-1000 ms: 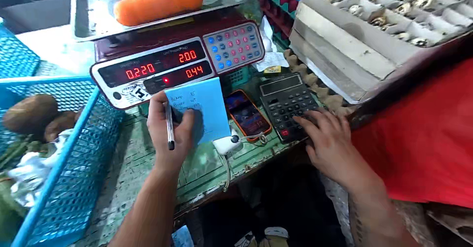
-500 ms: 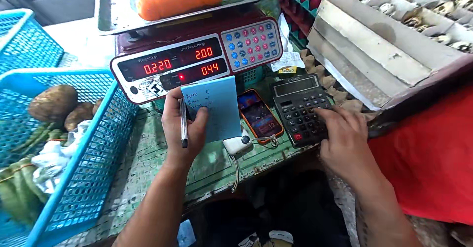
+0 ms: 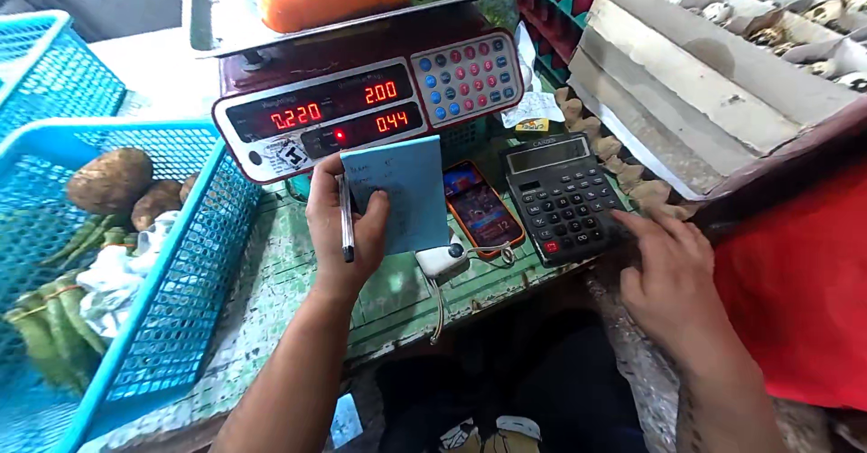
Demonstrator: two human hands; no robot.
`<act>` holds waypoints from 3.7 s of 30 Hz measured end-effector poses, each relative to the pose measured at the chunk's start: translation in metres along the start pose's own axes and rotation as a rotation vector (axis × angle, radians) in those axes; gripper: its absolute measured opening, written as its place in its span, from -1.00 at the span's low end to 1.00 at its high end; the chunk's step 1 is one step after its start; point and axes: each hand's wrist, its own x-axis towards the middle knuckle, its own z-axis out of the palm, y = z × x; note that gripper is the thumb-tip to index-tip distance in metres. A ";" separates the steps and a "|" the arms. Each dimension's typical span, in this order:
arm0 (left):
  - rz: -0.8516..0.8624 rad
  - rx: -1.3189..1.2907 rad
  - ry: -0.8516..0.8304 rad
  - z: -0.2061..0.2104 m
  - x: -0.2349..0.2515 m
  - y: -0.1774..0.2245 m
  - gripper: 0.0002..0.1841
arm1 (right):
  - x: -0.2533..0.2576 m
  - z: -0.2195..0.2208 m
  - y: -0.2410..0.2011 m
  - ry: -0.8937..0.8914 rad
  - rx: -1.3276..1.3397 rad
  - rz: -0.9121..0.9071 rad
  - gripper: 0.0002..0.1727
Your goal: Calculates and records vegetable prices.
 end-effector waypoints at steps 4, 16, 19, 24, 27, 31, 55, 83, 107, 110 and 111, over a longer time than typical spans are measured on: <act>-0.011 -0.018 0.005 0.000 0.002 0.000 -0.53 | -0.006 0.007 -0.001 -0.065 -0.008 0.016 -0.31; -0.078 -0.003 0.000 0.002 0.004 0.004 -0.54 | -0.012 0.012 0.003 -0.054 0.061 0.024 -0.33; -0.118 -0.004 -0.041 0.000 0.001 0.008 -0.53 | -0.013 0.013 0.004 -0.049 0.055 0.019 -0.33; -0.106 -0.053 -0.048 0.003 -0.001 0.008 -0.49 | -0.013 0.011 0.004 -0.057 0.051 0.026 -0.30; -0.046 0.022 -0.074 -0.003 0.002 0.005 -0.42 | -0.010 0.010 -0.003 -0.061 0.049 0.014 -0.35; -0.025 0.080 -0.124 -0.002 -0.002 0.004 -0.39 | -0.011 0.005 -0.007 -0.095 -0.024 0.003 -0.32; -0.042 0.023 -0.062 0.004 0.001 0.002 -0.44 | 0.006 0.011 -0.025 -0.065 -0.065 -0.058 -0.37; -0.065 0.012 -0.156 0.001 -0.001 0.007 -0.41 | -0.018 0.019 -0.002 -0.037 0.028 0.018 -0.25; -0.079 0.029 -0.186 0.001 0.000 0.003 -0.26 | 0.029 0.025 -0.033 -0.054 -0.089 -0.066 -0.39; -0.080 0.022 -0.188 0.001 0.000 0.004 -0.26 | 0.027 0.018 -0.035 -0.043 -0.114 -0.052 -0.42; -0.087 0.025 -0.189 0.001 0.000 0.004 -0.26 | 0.024 0.014 -0.034 -0.046 -0.126 -0.045 -0.40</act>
